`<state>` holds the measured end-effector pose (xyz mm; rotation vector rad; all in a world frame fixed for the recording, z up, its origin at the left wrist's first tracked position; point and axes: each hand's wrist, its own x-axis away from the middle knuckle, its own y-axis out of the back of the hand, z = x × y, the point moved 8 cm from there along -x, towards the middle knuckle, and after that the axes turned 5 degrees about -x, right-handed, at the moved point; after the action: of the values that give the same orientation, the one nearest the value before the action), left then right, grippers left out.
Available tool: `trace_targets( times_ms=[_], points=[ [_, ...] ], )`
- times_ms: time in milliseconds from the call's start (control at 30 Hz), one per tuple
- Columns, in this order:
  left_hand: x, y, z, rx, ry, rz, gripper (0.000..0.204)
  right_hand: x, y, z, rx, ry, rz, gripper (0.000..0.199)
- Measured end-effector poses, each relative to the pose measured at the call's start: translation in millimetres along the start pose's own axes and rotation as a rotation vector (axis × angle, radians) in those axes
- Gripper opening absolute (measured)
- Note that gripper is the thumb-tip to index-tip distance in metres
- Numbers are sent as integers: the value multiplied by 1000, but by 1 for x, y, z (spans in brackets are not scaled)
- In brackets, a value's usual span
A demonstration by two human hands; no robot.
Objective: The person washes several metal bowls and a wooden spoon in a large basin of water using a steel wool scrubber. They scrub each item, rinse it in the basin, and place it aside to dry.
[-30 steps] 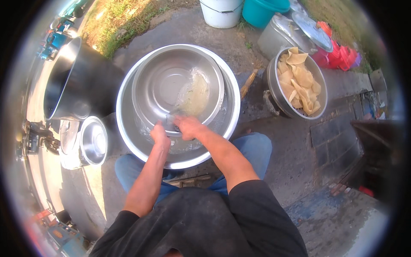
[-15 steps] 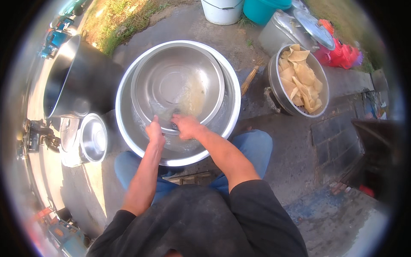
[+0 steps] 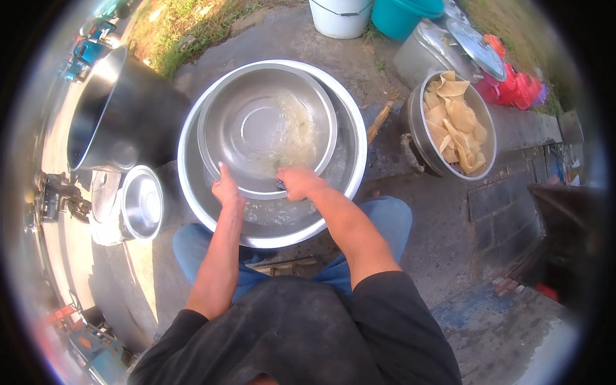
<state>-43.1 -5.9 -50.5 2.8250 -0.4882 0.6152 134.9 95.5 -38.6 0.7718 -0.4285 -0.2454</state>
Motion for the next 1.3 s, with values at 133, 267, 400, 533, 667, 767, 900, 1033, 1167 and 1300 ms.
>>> trace_targets(
  times_ms=[133,267,400,533,667,767,900,1033,1167,1300],
  points=[
    [-7,8,-31,83,-58,12,46,6,22,-8,275,-23,145,48],
    [-18,13,-43,-65,-246,-33,41,-2,19,-32,-210,-73,140,48],
    [-21,21,-41,-217,-382,-69,38,-1,38,-27,34,-165,142,50],
    [-22,13,-37,-197,-366,-19,35,-14,-5,-22,104,-285,-76,60],
    [-18,10,-54,-255,-364,35,34,-24,-30,11,-35,-159,23,63],
    [-25,12,-52,-305,-341,64,34,-44,-39,36,-54,70,25,59],
    [-18,5,-60,-450,-387,133,34,-73,-22,56,33,178,-173,57],
    [-9,-8,-75,-521,-438,138,33,-88,17,35,107,41,-279,60],
    [-13,-8,-68,-466,-413,132,31,-90,23,-43,166,-204,-294,59],
    [-15,-4,-67,-375,-361,81,30,-62,16,-89,129,-329,-223,62]
  ],
)
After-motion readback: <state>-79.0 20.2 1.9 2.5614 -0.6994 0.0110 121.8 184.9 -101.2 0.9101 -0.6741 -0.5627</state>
